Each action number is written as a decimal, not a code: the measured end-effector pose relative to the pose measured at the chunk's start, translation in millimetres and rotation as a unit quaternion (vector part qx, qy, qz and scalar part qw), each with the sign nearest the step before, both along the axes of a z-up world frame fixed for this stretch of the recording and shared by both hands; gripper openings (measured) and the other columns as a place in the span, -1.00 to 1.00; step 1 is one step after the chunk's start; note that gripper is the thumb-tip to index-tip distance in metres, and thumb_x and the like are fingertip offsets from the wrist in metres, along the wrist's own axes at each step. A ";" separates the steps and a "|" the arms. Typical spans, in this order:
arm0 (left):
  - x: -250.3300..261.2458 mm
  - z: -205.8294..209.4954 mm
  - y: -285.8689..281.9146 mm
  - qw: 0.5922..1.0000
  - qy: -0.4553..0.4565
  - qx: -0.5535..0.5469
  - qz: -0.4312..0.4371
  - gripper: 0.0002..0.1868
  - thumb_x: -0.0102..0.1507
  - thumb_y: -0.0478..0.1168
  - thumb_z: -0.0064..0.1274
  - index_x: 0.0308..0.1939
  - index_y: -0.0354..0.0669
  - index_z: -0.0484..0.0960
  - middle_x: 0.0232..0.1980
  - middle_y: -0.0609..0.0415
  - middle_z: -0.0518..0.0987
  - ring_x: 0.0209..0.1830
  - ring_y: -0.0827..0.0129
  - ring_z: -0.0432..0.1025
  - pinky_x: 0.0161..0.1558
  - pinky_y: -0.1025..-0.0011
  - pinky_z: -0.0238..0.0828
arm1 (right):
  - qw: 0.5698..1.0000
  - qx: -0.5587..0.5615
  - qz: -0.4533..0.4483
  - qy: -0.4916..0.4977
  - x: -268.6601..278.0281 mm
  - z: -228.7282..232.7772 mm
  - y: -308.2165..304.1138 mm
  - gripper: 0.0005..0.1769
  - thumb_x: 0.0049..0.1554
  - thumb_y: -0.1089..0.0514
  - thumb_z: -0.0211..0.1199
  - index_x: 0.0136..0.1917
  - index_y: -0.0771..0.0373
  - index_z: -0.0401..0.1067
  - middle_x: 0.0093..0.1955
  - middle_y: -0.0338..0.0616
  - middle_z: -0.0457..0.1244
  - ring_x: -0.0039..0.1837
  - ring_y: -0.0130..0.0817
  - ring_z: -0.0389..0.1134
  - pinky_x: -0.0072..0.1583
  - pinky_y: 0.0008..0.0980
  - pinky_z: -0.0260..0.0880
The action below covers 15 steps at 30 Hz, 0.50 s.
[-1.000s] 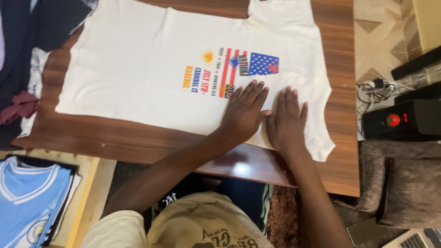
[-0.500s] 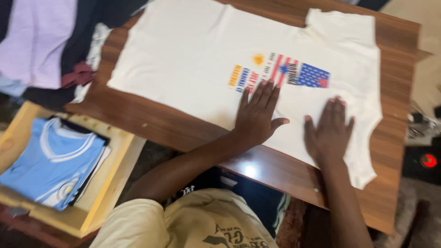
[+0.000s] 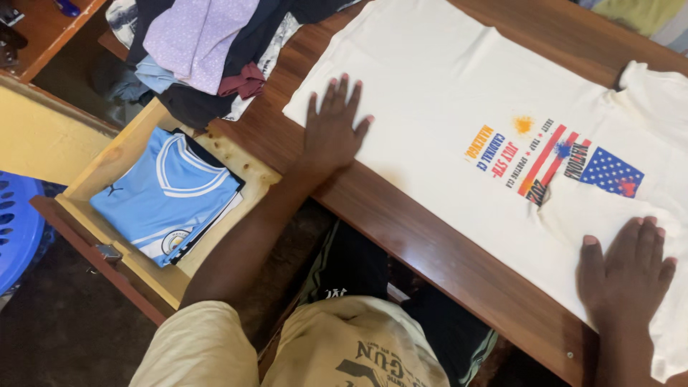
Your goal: The person folds a white graphic t-shirt on a wooden desk by smoothing it out and folding the sides inward, then places it into an open drawer with blue clothing.
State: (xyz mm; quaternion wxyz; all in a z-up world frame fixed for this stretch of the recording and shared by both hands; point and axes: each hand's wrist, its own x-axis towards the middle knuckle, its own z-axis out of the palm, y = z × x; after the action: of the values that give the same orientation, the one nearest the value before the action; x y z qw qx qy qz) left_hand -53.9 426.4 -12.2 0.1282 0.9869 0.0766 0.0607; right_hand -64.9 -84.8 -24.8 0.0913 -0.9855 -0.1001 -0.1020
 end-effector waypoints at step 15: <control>23.9 -15.3 54.4 0.988 -0.067 -0.029 -0.133 -0.28 0.51 0.18 -0.27 0.60 -0.23 0.16 0.65 -0.39 0.01 0.68 -0.16 -0.17 0.52 -0.21 -0.30 | 0.999 -0.025 -0.038 0.000 -22.9 7.7 -0.9 0.06 0.34 -0.43 0.00 0.63 0.58 0.05 0.69 0.47 -0.10 0.72 0.36 -0.19 0.53 0.46 -0.28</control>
State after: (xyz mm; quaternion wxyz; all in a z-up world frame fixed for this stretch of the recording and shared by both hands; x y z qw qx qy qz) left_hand -30.0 480.8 -27.6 0.1688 0.9778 -0.0622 0.1072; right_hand -87.8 -85.6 -17.2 0.0629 -0.9905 -0.0646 -0.1034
